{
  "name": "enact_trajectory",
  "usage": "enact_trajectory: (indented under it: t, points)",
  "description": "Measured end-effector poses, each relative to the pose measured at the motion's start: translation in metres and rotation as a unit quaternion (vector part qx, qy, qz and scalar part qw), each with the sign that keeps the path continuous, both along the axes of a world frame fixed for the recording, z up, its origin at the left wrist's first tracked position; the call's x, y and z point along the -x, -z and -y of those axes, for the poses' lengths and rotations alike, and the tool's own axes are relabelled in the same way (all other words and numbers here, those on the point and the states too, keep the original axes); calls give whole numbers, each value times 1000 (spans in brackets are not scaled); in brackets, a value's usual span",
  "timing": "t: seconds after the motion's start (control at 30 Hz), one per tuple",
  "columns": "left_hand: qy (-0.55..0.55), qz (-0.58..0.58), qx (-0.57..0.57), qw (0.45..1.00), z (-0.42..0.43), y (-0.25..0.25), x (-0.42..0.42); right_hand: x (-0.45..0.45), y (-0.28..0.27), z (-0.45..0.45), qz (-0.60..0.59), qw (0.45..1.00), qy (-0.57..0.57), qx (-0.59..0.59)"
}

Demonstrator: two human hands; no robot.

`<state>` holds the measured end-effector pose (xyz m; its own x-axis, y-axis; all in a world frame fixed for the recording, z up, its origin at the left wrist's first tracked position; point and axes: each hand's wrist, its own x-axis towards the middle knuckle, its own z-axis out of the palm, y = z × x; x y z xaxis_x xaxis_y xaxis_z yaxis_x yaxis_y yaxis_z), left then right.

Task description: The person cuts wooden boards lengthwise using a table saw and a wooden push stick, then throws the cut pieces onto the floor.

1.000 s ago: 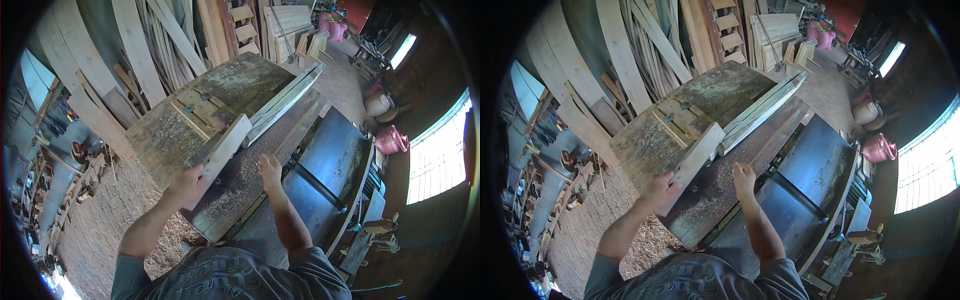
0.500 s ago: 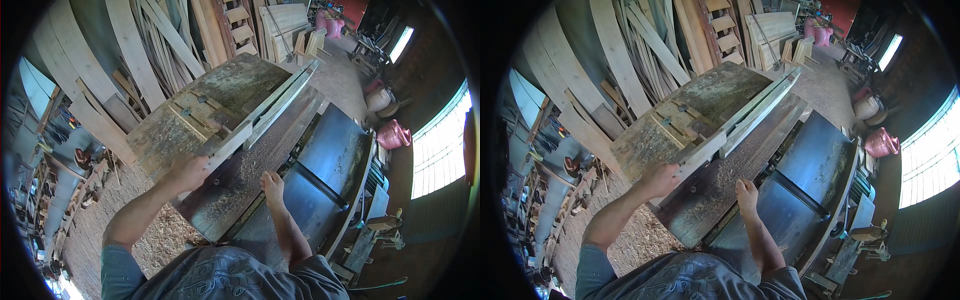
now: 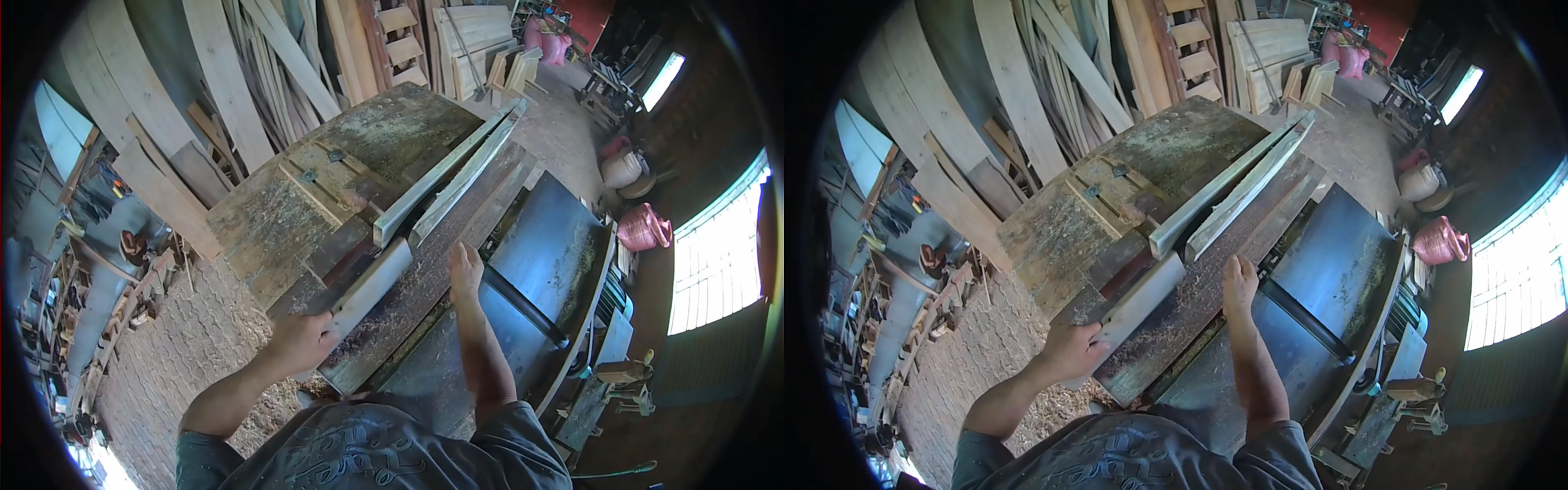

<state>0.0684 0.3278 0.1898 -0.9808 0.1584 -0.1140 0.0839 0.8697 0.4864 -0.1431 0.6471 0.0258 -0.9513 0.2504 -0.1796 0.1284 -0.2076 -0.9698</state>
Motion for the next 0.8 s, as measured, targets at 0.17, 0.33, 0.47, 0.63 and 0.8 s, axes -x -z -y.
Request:
enact_trajectory:
  t: [0.17, 0.33, 0.47, 0.63, 0.8]
  points:
    - [-60, -7, 50, 997, -19, 19, 9, -23, 6, 16, -1, 1000, -13, -4]
    - [-68, -59, 89, 992, -36, 35, 38, -35, 6, 16, 22, 999, -23, -9]
    - [-22, -49, 104, 993, -43, 39, 49, -20, 5, 10, -4, 998, -61, -28]
    - [26, -37, 79, 996, -54, 30, 44, 20, -36, 19, 54, 983, -62, -167]
    - [-12, -28, 15, 999, -36, 28, 13, 48, -71, 17, 88, 863, -73, -493]
